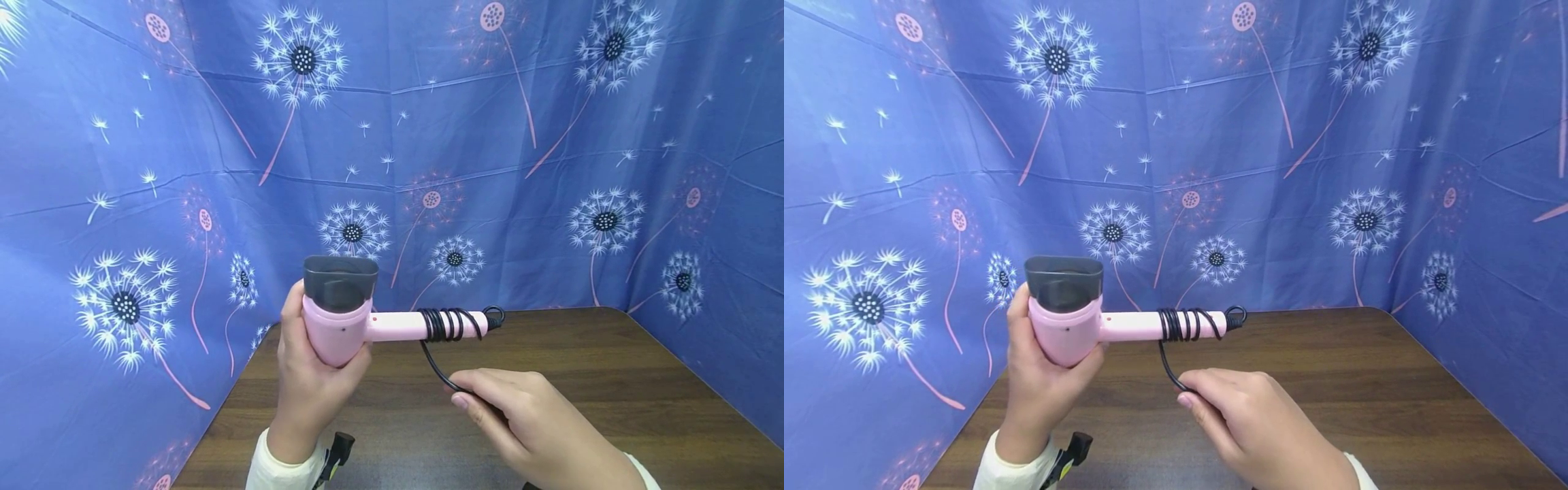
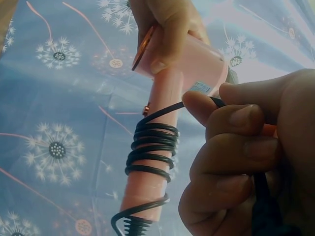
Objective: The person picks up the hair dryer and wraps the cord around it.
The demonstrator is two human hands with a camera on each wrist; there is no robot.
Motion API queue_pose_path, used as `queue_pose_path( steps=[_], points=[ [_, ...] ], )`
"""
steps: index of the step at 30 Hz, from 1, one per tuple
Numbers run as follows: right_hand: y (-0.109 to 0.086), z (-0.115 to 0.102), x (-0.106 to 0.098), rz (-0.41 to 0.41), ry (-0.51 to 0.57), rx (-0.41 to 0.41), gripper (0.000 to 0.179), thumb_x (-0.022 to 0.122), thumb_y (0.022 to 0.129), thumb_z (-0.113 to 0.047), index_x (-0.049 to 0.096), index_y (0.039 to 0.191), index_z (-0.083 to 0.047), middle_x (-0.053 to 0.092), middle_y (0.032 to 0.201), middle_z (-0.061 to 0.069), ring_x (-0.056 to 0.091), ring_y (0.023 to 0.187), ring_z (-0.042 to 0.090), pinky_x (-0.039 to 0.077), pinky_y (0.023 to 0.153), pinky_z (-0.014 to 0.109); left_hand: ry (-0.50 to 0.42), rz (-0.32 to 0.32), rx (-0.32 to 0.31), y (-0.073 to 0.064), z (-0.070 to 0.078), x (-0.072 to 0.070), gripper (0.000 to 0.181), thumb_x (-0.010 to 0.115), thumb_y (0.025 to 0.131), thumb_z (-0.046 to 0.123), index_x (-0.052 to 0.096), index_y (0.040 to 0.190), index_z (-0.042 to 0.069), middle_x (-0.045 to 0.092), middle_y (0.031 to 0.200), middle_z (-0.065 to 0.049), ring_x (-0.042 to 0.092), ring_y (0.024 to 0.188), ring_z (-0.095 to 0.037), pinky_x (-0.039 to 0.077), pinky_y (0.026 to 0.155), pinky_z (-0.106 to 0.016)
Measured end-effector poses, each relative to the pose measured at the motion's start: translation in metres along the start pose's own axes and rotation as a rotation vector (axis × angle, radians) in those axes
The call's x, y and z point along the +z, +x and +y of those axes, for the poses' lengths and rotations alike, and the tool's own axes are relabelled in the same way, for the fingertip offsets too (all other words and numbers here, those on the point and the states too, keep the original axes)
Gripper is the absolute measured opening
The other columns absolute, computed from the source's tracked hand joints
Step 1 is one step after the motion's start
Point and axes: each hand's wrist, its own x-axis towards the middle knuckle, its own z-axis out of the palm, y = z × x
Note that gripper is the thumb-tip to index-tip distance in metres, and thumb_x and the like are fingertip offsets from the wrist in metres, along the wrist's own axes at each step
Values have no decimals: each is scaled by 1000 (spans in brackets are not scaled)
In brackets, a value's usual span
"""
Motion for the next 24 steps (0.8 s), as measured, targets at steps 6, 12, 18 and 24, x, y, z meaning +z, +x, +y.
queue_pose_path(
  steps=[6,12,18,24],
  points=[
    [0,0,-2,-9,-1,12,15,66,100,-10,70,112,-17,65,95,-17,60,81,-5,50,75,12,28,-16,5,0,-1,0,102,84,61,4,40,153,5,63,132,-9,60,112,-24,45,100,-31],
    [0,-1,-3,-10,-13,32,17,69,97,-10,69,111,-19,63,92,-19,56,79,-7,47,73,10,48,-30,9,-1,-1,0,103,85,61,5,39,154,5,59,138,-9,59,116,-25,45,104,-31],
    [-1,-3,-7,-37,-13,79,22,71,94,-8,68,111,-22,61,91,-21,54,78,-8,46,74,9,59,-31,23,-1,-1,0,104,86,60,7,39,154,5,58,141,-10,58,118,-25,44,104,-29],
    [0,-3,-9,-30,-11,83,24,72,93,-8,68,111,-22,61,92,-21,54,79,-8,45,74,9,58,-57,15,0,-1,-1,104,84,60,5,40,154,6,57,141,-8,59,116,-24,45,102,-31]
  ],
)
